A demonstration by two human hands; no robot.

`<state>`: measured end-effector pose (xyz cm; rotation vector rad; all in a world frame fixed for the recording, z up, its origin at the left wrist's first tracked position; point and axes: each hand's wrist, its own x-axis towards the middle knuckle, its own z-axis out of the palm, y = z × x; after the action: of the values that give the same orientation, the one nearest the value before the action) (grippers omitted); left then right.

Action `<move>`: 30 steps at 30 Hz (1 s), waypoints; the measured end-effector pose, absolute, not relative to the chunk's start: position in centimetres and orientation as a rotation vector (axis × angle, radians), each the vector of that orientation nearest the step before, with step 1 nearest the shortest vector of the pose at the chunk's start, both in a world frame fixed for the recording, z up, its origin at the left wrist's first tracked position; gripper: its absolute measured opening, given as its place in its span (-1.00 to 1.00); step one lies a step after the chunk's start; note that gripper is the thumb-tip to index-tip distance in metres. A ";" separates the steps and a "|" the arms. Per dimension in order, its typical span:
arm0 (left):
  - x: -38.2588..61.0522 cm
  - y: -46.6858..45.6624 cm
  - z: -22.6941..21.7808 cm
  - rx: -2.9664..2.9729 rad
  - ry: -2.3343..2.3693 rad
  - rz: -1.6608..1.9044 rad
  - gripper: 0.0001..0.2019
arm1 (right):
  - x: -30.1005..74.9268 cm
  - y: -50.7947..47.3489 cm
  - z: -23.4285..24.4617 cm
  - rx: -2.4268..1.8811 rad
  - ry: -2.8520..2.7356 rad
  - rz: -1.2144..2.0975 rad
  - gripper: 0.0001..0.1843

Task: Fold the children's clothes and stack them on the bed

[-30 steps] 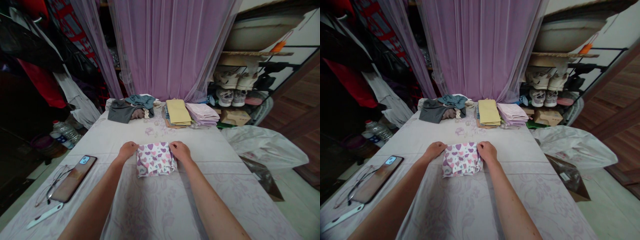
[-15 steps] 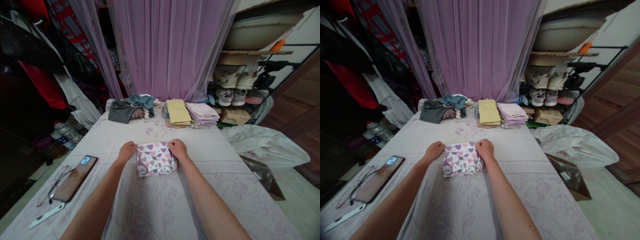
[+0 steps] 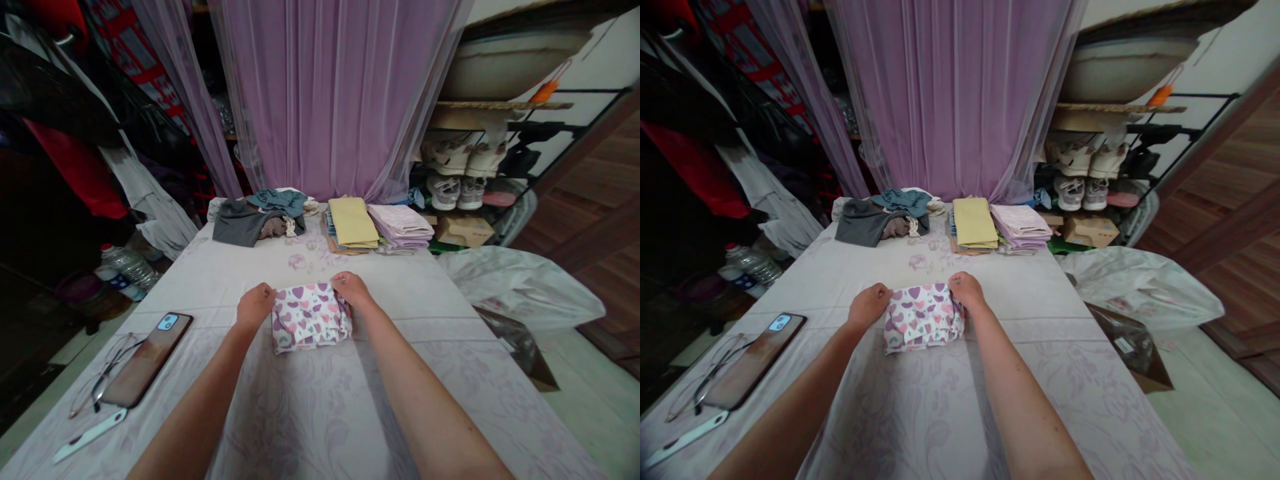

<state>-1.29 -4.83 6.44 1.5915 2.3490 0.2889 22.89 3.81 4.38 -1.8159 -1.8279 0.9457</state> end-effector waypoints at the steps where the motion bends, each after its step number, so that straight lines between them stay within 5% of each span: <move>1: -1.3 -4.8 6.4 1.590 2.348 0.290 -0.74 | 22.7 4.0 4.2 -1.813 -1.809 0.957 -0.75; 9: -1.2 -4.9 6.9 1.595 2.339 0.277 -0.75 | 22.6 3.8 4.2 -1.821 -1.747 0.904 -0.67; 18: -0.7 -5.4 6.9 1.611 2.374 0.250 -0.77 | 22.7 0.8 5.8 -1.949 -1.983 0.442 -0.72; 25: 1.8 -6.2 6.7 2.138 2.083 0.533 -0.64 | 21.2 -1.0 7.7 -1.655 -2.201 0.341 -0.62; 30: 3.4 -6.5 3.7 2.318 1.849 0.318 -0.51 | 18.7 -3.2 6.2 -1.492 -2.499 0.422 -0.50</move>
<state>3.44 -6.53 3.71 2.3184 1.8493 0.3178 18.71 -3.22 6.21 -1.4915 -2.4988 0.4215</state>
